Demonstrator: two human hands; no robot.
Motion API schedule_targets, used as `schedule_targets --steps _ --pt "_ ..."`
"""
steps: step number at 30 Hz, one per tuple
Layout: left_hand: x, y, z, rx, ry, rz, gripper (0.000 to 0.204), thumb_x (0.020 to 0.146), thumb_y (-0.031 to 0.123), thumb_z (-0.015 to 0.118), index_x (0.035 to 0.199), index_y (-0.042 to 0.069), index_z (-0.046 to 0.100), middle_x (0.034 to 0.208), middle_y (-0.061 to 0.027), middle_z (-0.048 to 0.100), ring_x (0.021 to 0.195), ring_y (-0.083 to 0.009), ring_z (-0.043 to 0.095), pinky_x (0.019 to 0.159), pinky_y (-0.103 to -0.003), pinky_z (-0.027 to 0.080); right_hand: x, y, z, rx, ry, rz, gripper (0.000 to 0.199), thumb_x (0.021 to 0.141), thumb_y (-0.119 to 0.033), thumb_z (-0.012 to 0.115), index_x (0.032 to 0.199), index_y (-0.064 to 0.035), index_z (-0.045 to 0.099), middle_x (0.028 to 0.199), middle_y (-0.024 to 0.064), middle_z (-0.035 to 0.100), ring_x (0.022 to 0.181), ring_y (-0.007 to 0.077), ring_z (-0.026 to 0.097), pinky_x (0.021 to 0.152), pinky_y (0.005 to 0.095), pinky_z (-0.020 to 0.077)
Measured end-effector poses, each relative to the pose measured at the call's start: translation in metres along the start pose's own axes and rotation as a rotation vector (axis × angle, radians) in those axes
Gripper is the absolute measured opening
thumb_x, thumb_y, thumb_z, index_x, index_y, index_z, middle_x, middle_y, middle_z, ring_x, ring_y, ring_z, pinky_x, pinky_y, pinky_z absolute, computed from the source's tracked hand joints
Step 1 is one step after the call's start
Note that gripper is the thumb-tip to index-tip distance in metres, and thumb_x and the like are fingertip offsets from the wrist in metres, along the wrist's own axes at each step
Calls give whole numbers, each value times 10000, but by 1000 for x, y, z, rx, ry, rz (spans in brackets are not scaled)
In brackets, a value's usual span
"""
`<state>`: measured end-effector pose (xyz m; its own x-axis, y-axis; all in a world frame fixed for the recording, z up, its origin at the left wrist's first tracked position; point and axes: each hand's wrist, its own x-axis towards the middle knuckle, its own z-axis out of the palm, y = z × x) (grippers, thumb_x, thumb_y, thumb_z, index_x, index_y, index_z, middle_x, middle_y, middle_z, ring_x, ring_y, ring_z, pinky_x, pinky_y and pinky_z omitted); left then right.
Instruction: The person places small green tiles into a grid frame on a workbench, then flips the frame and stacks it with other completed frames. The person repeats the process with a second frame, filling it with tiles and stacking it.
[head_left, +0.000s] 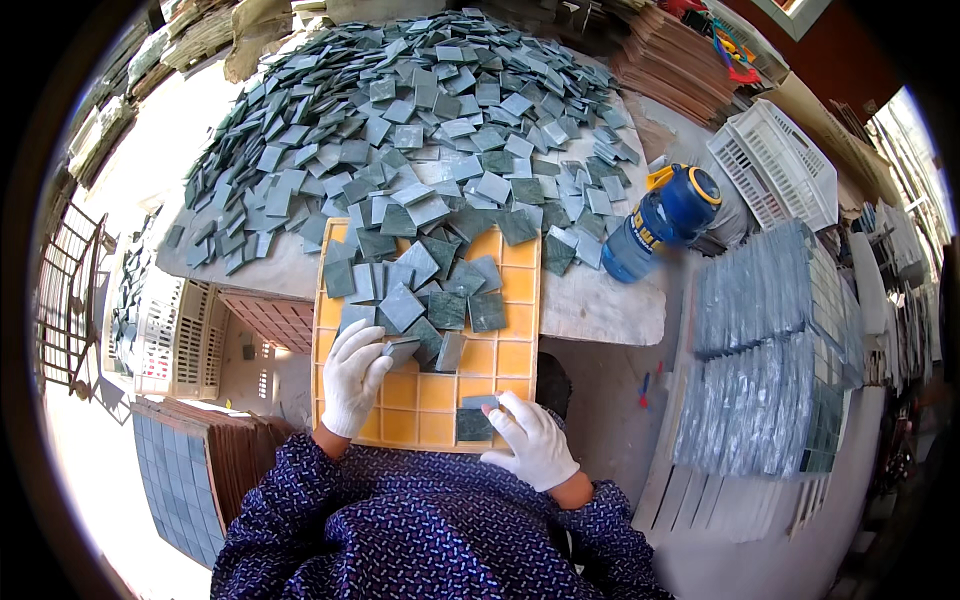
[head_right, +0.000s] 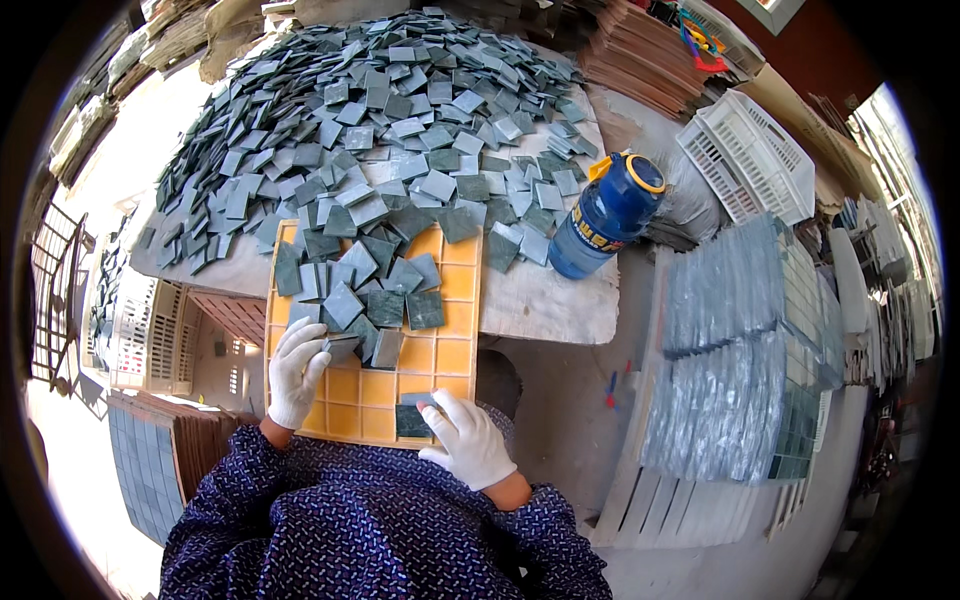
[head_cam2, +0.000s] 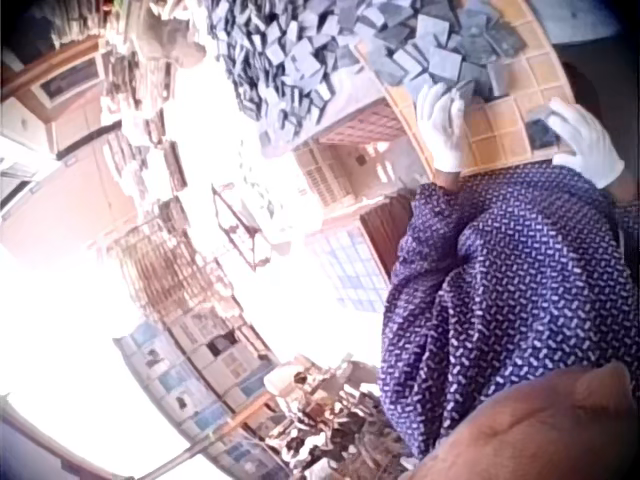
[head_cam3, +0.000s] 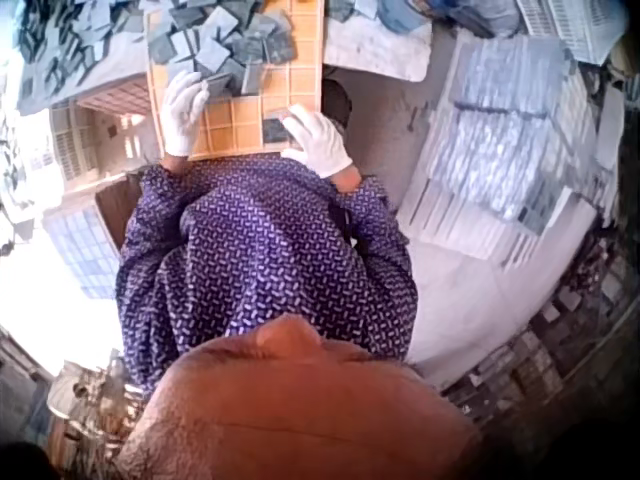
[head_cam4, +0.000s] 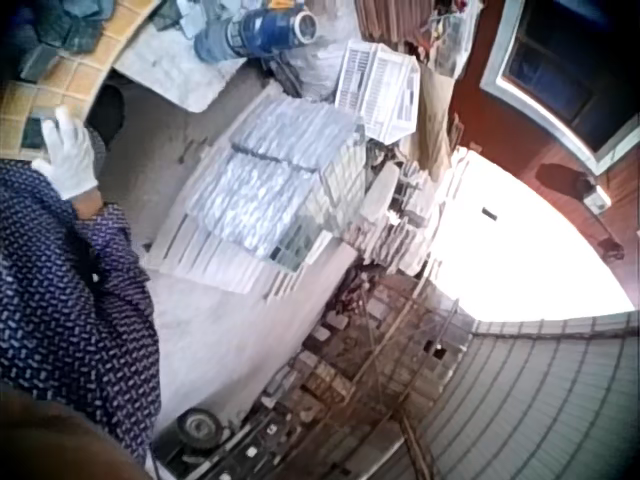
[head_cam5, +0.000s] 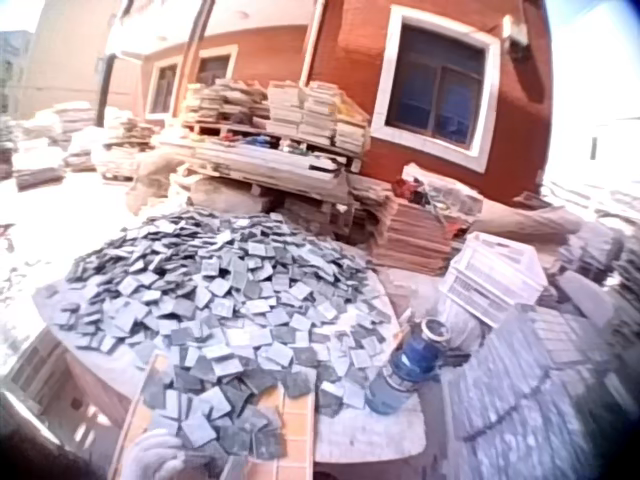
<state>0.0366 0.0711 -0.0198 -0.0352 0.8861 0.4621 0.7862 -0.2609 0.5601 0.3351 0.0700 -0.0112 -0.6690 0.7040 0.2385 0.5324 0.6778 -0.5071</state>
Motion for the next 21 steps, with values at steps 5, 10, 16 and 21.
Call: schedule_targets --steps 5,10,16,21 --pt "-28 -1 -22 119 90 -169 352 781 28 655 1128 -5 602 1247 -176 562 1199 -354 512 1011 -417 419 11 6 19 90 126 159 539 700 -211 772 1166 -44 561 1160 140 557 983 323 581 826 400 497" --pt "-44 37 -23 91 -60 -28 393 735 58 694 1116 36 601 1149 -118 591 1069 -318 569 905 -410 467 28 32 2 625 252 653 475 711 -202 762 1099 7 585 859 57 571 672 119 551 619 267 477" --pt "-16 78 45 26 -451 333 467 781 264 687 1192 68 582 1132 -106 607 1031 -316 578 870 -418 470 41 21 -8 499 259 605 466 741 -205 745 1127 5 589 886 56 591 702 110 554 647 263 481" --pt "-3 61 41 -392 -480 6 362 934 338 555 1150 51 603 1027 -104 661 964 -266 633 846 -377 491 24 36 0 837 249 728 450 770 -170 715 1169 -6 586 907 55 613 759 106 576 704 254 479"
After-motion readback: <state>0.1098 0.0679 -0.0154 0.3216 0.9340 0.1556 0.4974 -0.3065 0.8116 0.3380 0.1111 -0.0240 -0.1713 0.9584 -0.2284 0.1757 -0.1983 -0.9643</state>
